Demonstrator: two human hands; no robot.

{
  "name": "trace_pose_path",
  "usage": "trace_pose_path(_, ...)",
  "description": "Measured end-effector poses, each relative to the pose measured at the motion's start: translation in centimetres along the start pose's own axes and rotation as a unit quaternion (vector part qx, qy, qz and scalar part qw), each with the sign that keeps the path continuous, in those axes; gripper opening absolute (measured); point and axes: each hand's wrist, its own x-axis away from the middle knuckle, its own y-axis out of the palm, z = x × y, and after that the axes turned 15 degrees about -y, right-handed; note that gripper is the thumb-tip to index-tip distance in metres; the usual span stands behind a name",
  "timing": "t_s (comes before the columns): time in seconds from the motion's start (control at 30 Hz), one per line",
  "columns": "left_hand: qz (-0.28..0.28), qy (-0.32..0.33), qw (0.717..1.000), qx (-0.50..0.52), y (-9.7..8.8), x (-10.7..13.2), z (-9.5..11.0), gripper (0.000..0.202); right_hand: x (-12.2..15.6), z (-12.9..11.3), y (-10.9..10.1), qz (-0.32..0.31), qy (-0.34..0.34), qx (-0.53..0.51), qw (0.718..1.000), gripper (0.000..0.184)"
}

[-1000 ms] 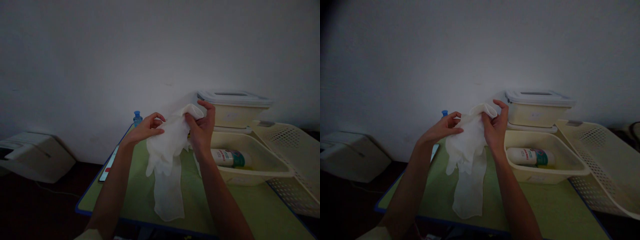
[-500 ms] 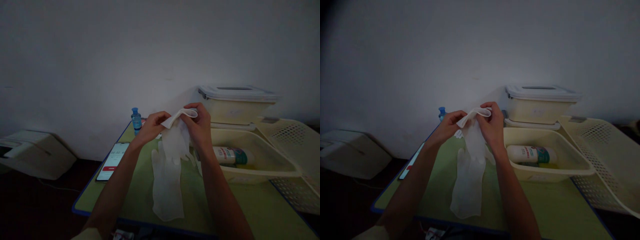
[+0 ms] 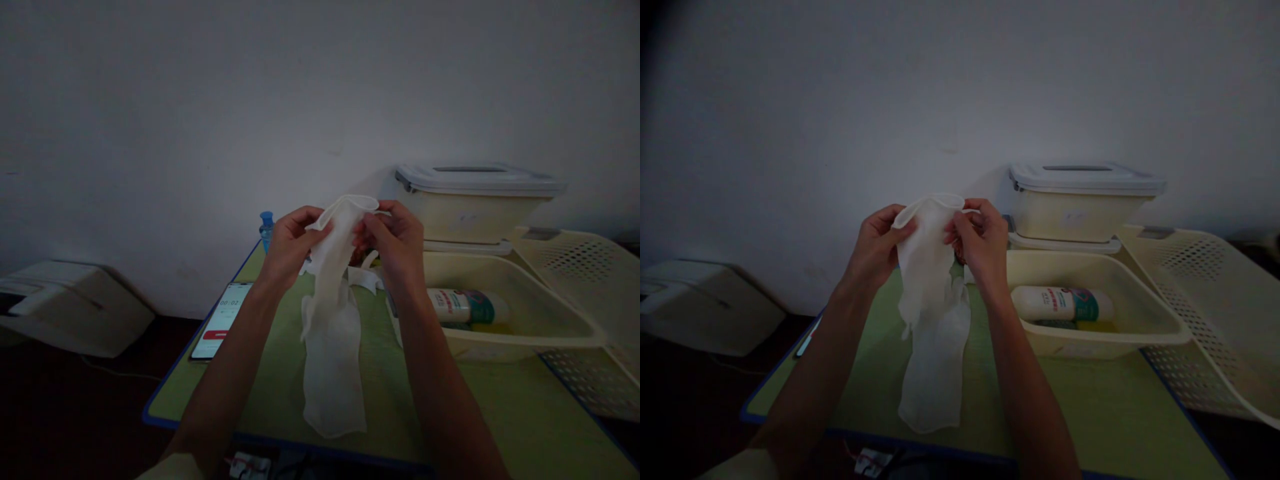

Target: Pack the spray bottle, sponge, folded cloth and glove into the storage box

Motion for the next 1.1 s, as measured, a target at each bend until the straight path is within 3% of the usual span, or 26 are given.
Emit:
trace_pose_path(0.17, -0.123, -0.016, 0.992, -0.038, -0.1, 0.9, 0.4, 0.043, 0.2, -1.1, 0.2, -0.061, 0.003, -0.058, 0.996, 0.041)
trace_pose_path(0.27, -0.139, -0.014, 0.989, -0.054, -0.2, 1.1, 0.6, 0.044, 0.4, -1.3, 0.2, -0.085, -0.017, -0.047, 0.995, 0.059)
trace_pose_path(0.33, -0.128, -0.028, 0.990, -0.058, -0.1, 1.1, 0.6, 0.040, 0.4, -1.0, 0.2, -0.085, -0.023, -0.019, 0.996, 0.058)
trace_pose_path(0.4, -0.104, -0.028, 0.993, -0.055, -0.1, 0.8, 0.4, 0.035, 0.3, -0.6, 0.0, -0.065, -0.033, 0.017, 0.997, 0.046)
trace_pose_path(0.57, 0.012, 0.021, 1.000, -0.016, -0.6, -0.7, -0.5, 0.016, 0.1, -0.2, -0.7, -0.047, -0.047, 0.045, 0.997, 0.036)
trace_pose_path(0.63, -0.003, -0.002, 1.000, -0.007, -0.7, -1.1, -0.9, 0.012, 0.1, -0.4, -0.9, -0.057, -0.036, 0.032, 0.997, 0.036)
trace_pose_path(0.77, -0.079, -0.021, 0.997, -0.003, -0.3, -1.1, -1.1, 0.025, 0.2, -0.6, -0.9, -0.084, -0.010, -0.007, 0.996, 0.036)
trace_pose_path(1.1, 0.058, 0.038, 0.998, -0.004, -0.6, -1.2, -1.1, 0.022, 0.1, -0.2, -1.0, -0.029, 0.004, 0.001, 1.000, 0.036)
